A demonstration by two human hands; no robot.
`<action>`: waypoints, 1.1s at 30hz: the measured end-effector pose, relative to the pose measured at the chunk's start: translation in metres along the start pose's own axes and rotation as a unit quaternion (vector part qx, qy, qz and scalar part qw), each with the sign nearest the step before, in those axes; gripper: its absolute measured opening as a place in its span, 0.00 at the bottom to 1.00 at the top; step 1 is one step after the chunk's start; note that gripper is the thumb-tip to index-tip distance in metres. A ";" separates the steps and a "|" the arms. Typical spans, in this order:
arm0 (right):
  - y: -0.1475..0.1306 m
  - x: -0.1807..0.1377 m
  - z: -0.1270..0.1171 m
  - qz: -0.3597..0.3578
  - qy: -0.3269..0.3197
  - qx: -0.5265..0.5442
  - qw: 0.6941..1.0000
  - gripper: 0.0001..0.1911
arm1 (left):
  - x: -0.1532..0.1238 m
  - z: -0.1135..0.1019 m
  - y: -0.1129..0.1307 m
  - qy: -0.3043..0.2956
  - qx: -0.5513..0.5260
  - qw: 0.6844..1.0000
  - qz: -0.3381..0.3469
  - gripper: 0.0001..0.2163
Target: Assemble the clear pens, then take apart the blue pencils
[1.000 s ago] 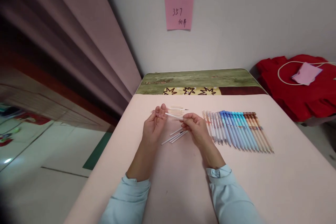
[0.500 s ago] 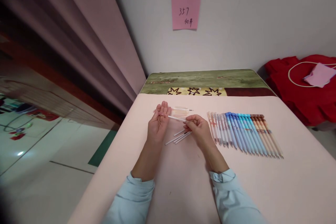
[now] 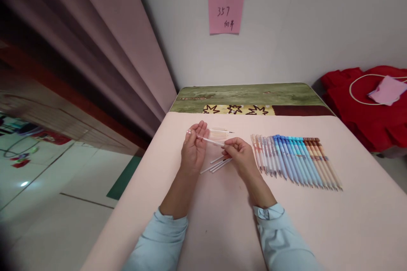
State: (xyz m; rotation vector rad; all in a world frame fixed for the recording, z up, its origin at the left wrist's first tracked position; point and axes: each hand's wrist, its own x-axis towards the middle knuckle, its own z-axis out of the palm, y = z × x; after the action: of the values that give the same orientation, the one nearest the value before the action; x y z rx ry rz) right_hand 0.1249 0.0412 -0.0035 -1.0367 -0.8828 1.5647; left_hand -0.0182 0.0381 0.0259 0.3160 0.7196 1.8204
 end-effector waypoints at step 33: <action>-0.004 -0.002 0.004 -0.093 0.018 -0.062 0.994 0.19 | -0.004 0.001 0.000 0.023 0.135 0.989 -0.058 0.11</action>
State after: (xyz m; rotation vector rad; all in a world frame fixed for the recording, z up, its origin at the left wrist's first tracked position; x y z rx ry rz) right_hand 0.1230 0.0401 0.0019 -1.0355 -1.0329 1.3455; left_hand -0.0163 0.0352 0.0267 0.4021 0.9992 1.6248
